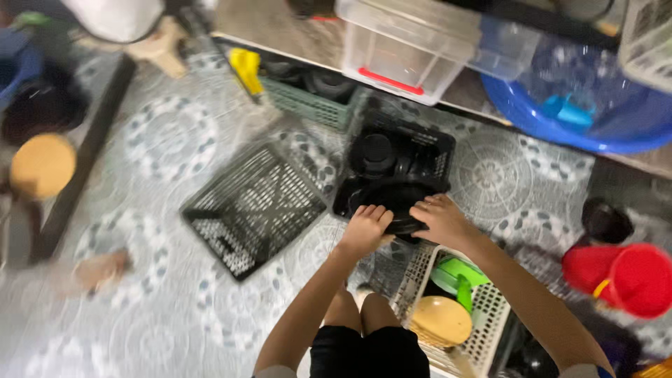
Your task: The person retrieves black bowls from a crate and places them on a countertop. They add corn, shredded purple cabbage, and enoki mushrooms into the bowls, repeating the process for multiple portions. The person also opens a freezer and retrieves packaged items.
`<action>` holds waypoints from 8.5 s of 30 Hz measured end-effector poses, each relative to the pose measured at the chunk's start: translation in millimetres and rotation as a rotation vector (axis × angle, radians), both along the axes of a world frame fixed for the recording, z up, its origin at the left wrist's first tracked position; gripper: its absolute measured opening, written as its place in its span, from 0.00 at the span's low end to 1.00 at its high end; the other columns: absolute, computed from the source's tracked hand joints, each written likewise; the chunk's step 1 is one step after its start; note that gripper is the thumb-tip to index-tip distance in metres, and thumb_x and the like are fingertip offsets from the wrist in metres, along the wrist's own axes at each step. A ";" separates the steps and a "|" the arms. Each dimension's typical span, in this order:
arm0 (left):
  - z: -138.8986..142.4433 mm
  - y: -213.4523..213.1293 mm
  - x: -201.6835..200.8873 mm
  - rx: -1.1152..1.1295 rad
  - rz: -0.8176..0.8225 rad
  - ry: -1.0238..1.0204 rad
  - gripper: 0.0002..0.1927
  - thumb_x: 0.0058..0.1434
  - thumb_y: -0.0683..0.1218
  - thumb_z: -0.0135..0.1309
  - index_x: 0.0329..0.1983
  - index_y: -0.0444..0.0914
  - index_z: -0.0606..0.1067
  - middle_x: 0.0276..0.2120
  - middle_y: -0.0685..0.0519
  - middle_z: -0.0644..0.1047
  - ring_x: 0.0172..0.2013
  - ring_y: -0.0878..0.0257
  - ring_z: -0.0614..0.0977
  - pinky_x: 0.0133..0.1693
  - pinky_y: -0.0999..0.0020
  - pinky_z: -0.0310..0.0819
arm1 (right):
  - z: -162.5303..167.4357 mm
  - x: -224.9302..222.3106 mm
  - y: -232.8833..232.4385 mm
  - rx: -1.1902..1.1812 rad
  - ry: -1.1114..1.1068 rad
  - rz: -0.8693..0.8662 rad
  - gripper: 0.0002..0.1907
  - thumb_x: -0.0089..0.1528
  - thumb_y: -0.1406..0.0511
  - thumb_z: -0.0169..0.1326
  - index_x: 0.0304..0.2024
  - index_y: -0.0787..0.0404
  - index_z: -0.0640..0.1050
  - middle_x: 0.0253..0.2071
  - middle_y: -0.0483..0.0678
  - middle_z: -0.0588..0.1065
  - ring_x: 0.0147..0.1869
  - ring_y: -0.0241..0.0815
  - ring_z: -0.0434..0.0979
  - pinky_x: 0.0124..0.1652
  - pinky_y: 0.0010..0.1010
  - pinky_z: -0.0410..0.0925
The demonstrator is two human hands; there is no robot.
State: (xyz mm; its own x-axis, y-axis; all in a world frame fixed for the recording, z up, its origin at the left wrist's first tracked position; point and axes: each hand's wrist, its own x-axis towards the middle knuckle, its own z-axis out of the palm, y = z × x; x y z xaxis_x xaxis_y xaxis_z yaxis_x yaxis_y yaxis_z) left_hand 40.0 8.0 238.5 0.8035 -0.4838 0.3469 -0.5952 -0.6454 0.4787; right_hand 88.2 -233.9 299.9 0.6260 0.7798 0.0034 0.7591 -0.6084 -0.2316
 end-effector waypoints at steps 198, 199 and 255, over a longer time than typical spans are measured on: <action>340.2 1498.7 -2775.8 -0.018 2.726 -1.047 0.18 0.59 0.39 0.65 0.53 0.38 0.78 0.53 0.49 0.79 0.54 0.52 0.80 0.57 0.61 0.73 | 314.2 -2785.5 1947.4 0.054 1.087 2.357 0.15 0.57 0.72 0.65 0.46 0.63 0.79 0.46 0.45 0.78 0.52 0.37 0.79 0.52 0.31 0.73; 345.2 1484.0 -2782.2 0.006 2.778 -1.027 0.17 0.59 0.39 0.65 0.52 0.38 0.78 0.52 0.49 0.79 0.53 0.51 0.80 0.56 0.62 0.74 | 316.4 -2797.0 1933.4 0.010 1.119 2.342 0.14 0.58 0.72 0.65 0.46 0.63 0.79 0.45 0.45 0.77 0.52 0.37 0.79 0.51 0.30 0.72; 338.7 1296.6 -2850.4 0.126 2.944 -0.648 0.32 0.62 0.44 0.62 0.67 0.35 0.66 0.71 0.35 0.60 0.70 0.35 0.61 0.69 0.42 0.55 | 305.2 -2858.5 1716.3 0.155 0.947 2.058 0.13 0.70 0.64 0.46 0.47 0.63 0.80 0.42 0.54 0.80 0.45 0.54 0.82 0.45 0.40 0.73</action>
State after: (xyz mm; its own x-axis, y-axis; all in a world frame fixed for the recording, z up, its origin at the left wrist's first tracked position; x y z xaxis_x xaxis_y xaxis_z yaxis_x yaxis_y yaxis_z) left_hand -2810.4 1304.6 577.2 -0.7081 0.3722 0.6001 0.7046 0.3172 0.6347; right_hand -2770.3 1482.4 605.1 -0.9012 0.1856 0.3916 -0.1875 0.6477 -0.7384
